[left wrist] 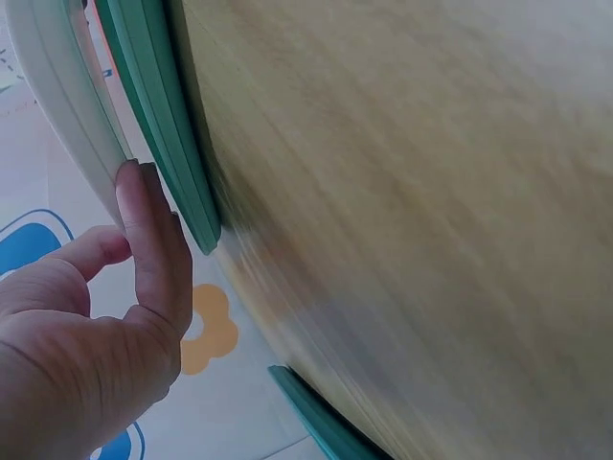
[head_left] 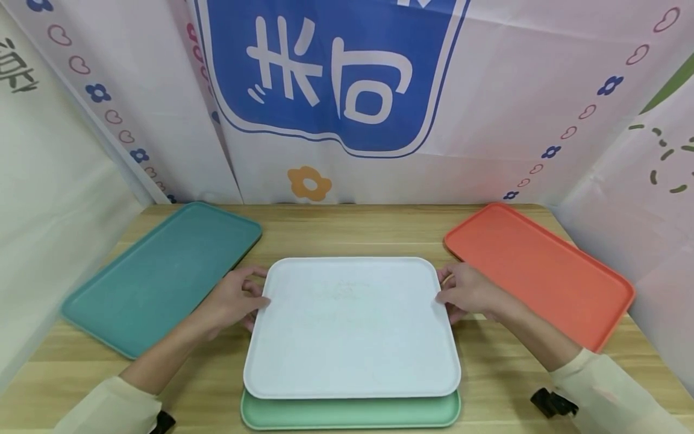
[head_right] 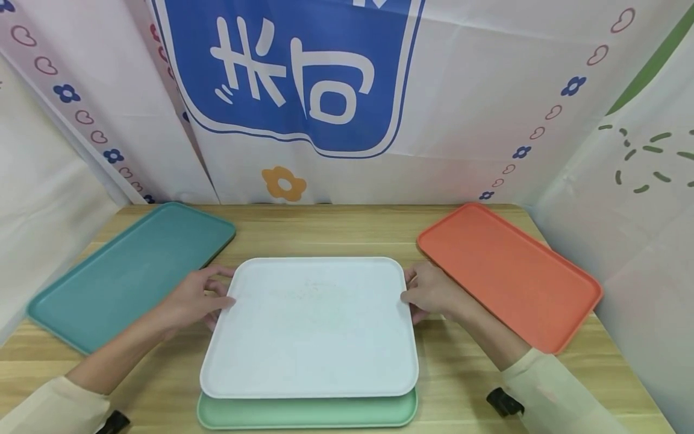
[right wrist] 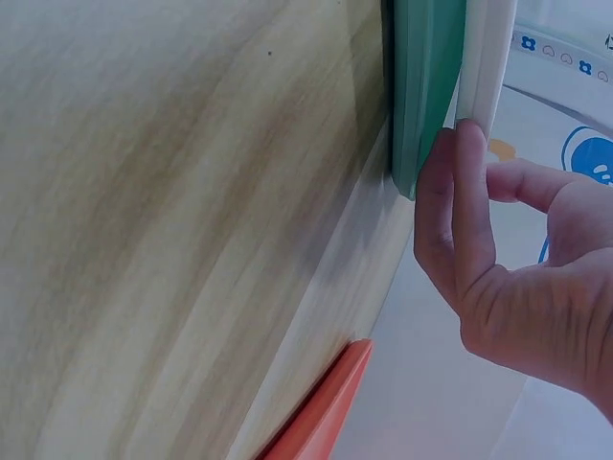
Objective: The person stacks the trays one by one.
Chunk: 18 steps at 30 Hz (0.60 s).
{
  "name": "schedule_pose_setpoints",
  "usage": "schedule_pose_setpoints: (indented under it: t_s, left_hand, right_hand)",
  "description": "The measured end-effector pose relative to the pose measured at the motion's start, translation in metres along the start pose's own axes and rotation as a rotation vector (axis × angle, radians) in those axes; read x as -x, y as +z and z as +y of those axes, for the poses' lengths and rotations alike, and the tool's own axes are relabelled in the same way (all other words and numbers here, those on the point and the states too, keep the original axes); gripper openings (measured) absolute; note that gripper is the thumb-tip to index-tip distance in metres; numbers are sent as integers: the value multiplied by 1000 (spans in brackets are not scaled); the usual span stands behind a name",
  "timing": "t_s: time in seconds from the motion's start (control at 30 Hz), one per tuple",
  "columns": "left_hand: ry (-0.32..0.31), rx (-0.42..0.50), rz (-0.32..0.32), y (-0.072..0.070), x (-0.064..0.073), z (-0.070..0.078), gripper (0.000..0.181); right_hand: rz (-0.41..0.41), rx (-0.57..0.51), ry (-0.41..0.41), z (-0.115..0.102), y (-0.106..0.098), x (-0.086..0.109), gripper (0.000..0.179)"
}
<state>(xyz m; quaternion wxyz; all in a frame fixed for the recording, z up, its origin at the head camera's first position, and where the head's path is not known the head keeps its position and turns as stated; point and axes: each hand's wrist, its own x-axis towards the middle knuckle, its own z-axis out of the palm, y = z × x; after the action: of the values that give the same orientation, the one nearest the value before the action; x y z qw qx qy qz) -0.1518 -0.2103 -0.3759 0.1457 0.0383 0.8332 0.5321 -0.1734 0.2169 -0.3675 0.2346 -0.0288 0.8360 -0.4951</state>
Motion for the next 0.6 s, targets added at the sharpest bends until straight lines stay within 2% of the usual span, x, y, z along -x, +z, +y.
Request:
schedule_pose_setpoints:
  t_s: [0.33, 0.6]
  left_hand:
    - [15, -58, 19, 2, 2, 1, 53]
    - [19, -89, 22, 2, 4, 0, 50]
  right_hand:
    - [19, 128, 0, -2, 3, 6, 28]
    - [-6, 122, 8, 0, 3, 4, 27]
